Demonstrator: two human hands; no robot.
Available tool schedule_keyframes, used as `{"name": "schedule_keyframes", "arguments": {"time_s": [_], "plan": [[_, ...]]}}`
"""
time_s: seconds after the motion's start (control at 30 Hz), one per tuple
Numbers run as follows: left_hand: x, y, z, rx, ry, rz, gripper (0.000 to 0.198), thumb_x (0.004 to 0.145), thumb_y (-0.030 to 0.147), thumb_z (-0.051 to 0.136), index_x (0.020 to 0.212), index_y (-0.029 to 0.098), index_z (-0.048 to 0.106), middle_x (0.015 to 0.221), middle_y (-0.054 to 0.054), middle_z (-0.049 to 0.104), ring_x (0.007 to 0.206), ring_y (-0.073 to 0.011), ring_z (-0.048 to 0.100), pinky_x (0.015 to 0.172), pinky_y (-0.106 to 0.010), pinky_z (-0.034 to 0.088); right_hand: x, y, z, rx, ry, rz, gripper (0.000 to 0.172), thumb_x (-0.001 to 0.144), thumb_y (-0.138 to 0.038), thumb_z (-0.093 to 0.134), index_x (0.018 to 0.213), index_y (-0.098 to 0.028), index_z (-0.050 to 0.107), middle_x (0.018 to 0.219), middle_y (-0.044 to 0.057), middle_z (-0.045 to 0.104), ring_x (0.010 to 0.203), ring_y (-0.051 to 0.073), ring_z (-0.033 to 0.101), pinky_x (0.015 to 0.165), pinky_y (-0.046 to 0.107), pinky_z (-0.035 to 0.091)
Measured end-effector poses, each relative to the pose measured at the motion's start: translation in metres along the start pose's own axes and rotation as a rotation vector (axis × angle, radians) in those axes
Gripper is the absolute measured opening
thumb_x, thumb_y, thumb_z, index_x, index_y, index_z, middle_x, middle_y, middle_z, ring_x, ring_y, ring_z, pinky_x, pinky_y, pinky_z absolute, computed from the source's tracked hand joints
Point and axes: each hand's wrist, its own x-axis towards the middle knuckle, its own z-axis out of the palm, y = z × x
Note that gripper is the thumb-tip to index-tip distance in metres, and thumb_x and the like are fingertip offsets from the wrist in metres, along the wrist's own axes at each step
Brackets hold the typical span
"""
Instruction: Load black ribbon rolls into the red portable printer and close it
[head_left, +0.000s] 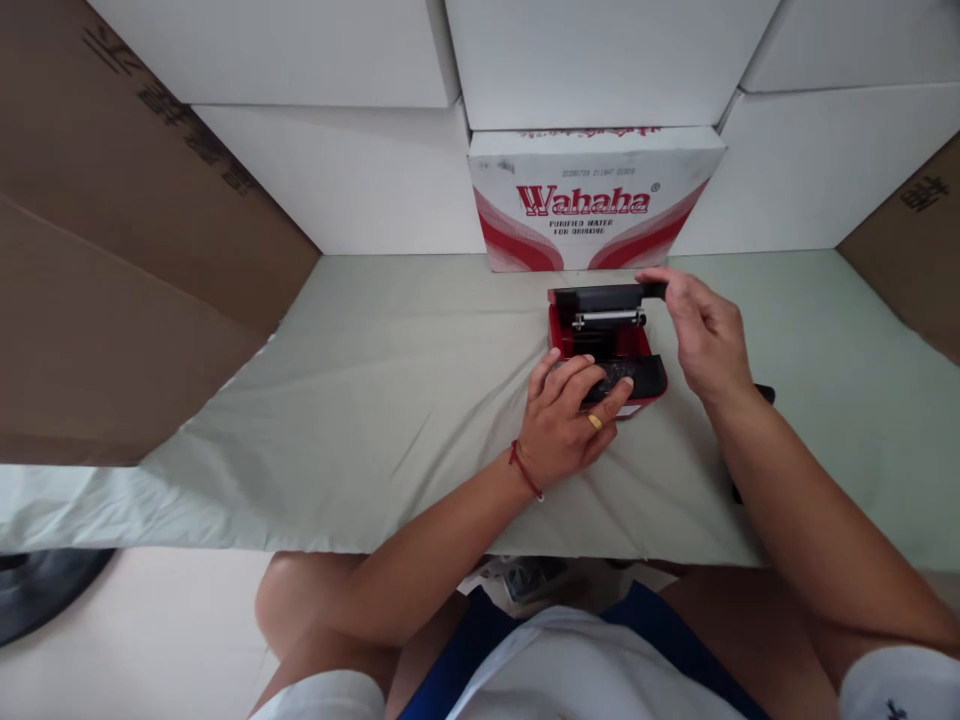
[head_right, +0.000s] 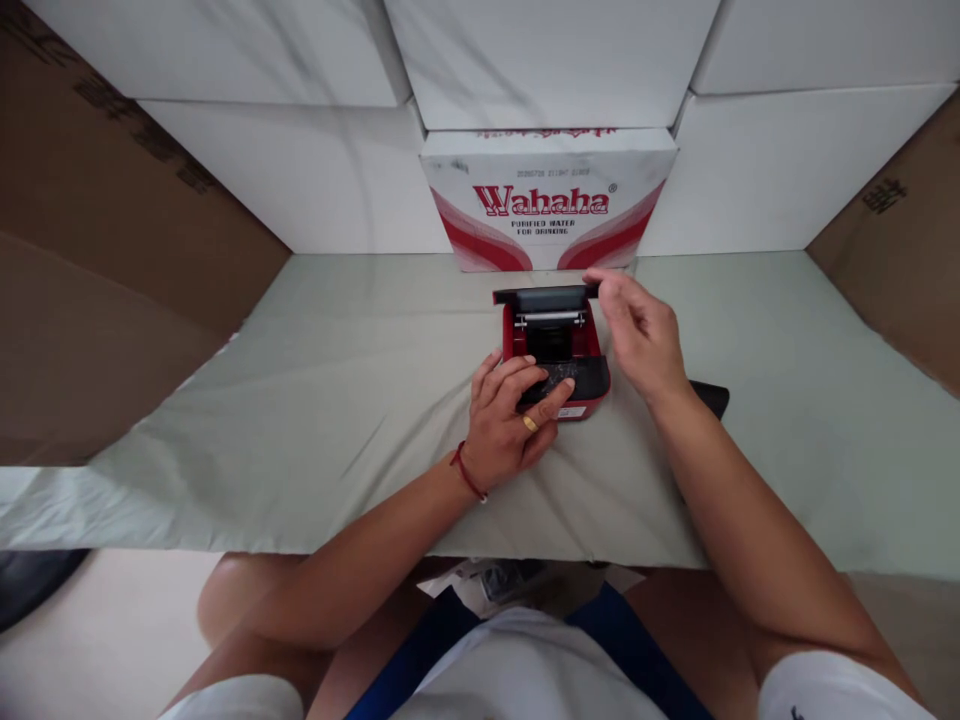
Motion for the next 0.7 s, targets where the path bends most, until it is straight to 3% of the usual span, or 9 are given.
{"name": "schedule_keyframes", "arguments": {"time_s": [0.17, 0.3, 0.47, 0.7], "plan": [[-0.004, 0.004, 0.002, 0.075, 0.069, -0.010, 0.043, 0.098, 0.030, 0.071, 0.141, 0.037, 0.073, 0.129, -0.005, 0.074, 0.140, -0.0250, 0.062, 0.138, -0.050, 0.029, -0.033, -0.001, -0.017, 0.010, -0.080, -0.110, 0.039, 0.116, -0.050, 0.050, 0.126, -0.034, 0.084, 0.138, 0.004, 0.083, 0.140, 0.027, 0.072, 0.126, 0.055, 0.049], [-0.006, 0.005, 0.002, 0.090, 0.047, -0.029, 0.046, 0.097, 0.033, 0.074, 0.143, 0.041, 0.070, 0.143, -0.005, 0.069, 0.153, -0.0282, 0.055, 0.140, -0.055, 0.021, -0.050, 0.009, -0.018, -0.055, -0.133, -0.172, 0.036, 0.116, -0.041, 0.051, 0.132, -0.033, 0.082, 0.142, 0.005, 0.081, 0.143, 0.027, 0.070, 0.129, 0.059, 0.047], [-0.001, 0.001, 0.001, -0.015, -0.005, -0.042, 0.048, 0.099, 0.030, 0.071, 0.146, 0.038, 0.066, 0.150, -0.010, 0.065, 0.151, -0.0310, 0.058, 0.138, -0.061, 0.022, -0.059, 0.012, -0.011, -0.100, -0.075, -0.264, 0.037, 0.115, -0.030, 0.050, 0.137, -0.029, 0.080, 0.141, 0.009, 0.081, 0.140, 0.028, 0.072, 0.122, 0.057, 0.055], [0.005, 0.001, 0.002, 0.005, 0.115, -0.051, 0.087, 0.097, 0.031, 0.068, 0.174, 0.030, 0.027, 0.140, -0.017, 0.070, 0.131, -0.0276, 0.070, 0.114, -0.048, 0.043, -0.058, 0.006, -0.011, -0.214, -0.098, -0.321, 0.037, 0.113, -0.024, 0.050, 0.136, -0.025, 0.079, 0.137, 0.012, 0.082, 0.137, 0.029, 0.074, 0.119, 0.055, 0.059]]}}
